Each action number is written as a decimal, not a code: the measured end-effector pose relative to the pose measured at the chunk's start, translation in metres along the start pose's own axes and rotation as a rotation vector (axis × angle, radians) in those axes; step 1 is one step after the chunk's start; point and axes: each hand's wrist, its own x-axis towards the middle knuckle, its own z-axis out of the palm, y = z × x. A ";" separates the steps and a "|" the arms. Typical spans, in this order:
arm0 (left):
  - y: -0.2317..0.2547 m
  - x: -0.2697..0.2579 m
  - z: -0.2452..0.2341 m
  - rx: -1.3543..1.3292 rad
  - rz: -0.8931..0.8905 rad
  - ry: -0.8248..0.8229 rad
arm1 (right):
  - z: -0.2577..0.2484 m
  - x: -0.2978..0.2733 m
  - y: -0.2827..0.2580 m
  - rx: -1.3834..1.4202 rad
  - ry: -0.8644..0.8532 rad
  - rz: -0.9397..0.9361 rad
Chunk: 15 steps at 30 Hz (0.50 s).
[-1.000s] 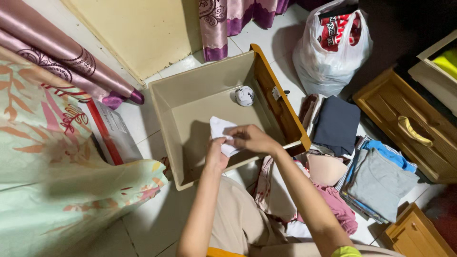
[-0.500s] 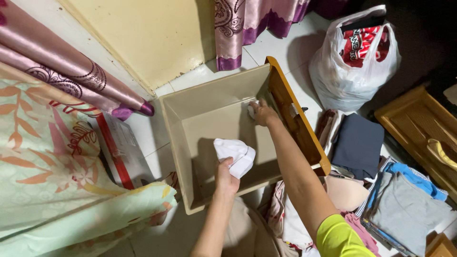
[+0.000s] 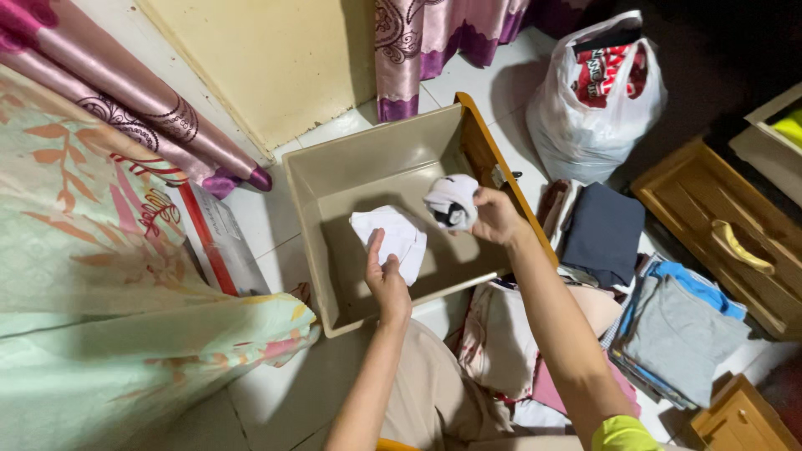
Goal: The person folds a gray shirt, a pair of dark blue shorts, a pair of white socks, and a pink garment by hand, then places them into an open drawer.
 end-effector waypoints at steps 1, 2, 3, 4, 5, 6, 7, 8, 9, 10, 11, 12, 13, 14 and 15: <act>0.008 -0.010 0.000 -0.007 0.001 -0.008 | 0.006 -0.025 0.008 0.126 -0.068 -0.007; 0.017 -0.024 -0.003 -0.157 -0.150 -0.043 | 0.013 -0.051 0.020 0.253 -0.134 -0.013; 0.026 -0.037 -0.004 -0.307 -0.303 -0.077 | 0.021 -0.074 0.031 0.251 -0.126 -0.019; 0.035 -0.052 -0.007 -0.309 -0.310 -0.087 | 0.029 -0.096 0.043 0.266 -0.160 -0.065; 0.044 -0.067 -0.009 -0.280 -0.319 -0.202 | 0.040 -0.118 0.054 0.281 -0.194 -0.110; 0.052 -0.081 -0.010 -0.251 -0.327 -0.315 | 0.052 -0.141 0.067 0.282 -0.185 -0.117; 0.059 -0.093 -0.010 -0.251 -0.333 -0.325 | 0.066 -0.162 0.080 0.146 0.014 -0.129; 0.066 -0.106 -0.010 -0.175 -0.154 -0.447 | 0.078 -0.181 0.090 0.009 0.214 -0.140; 0.071 -0.117 -0.009 -0.100 0.029 -0.566 | 0.087 -0.197 0.097 0.013 0.225 -0.146; 0.075 -0.126 -0.011 -0.098 0.017 -0.575 | 0.095 -0.213 0.107 -0.107 0.288 -0.150; 0.077 -0.131 -0.013 -0.151 -0.028 -0.697 | 0.098 -0.228 0.118 -0.228 0.350 -0.152; 0.078 -0.137 -0.014 -0.207 -0.076 -0.823 | 0.097 -0.244 0.128 -0.218 0.366 -0.154; 0.077 -0.146 -0.016 -0.207 -0.090 -0.836 | 0.091 -0.259 0.140 -0.315 0.447 -0.207; 0.075 -0.154 -0.018 -0.247 -0.189 -0.888 | 0.082 -0.270 0.152 -0.416 0.528 -0.255; 0.070 -0.163 -0.018 -0.286 -0.288 -0.938 | 0.072 -0.279 0.165 -0.408 0.543 -0.256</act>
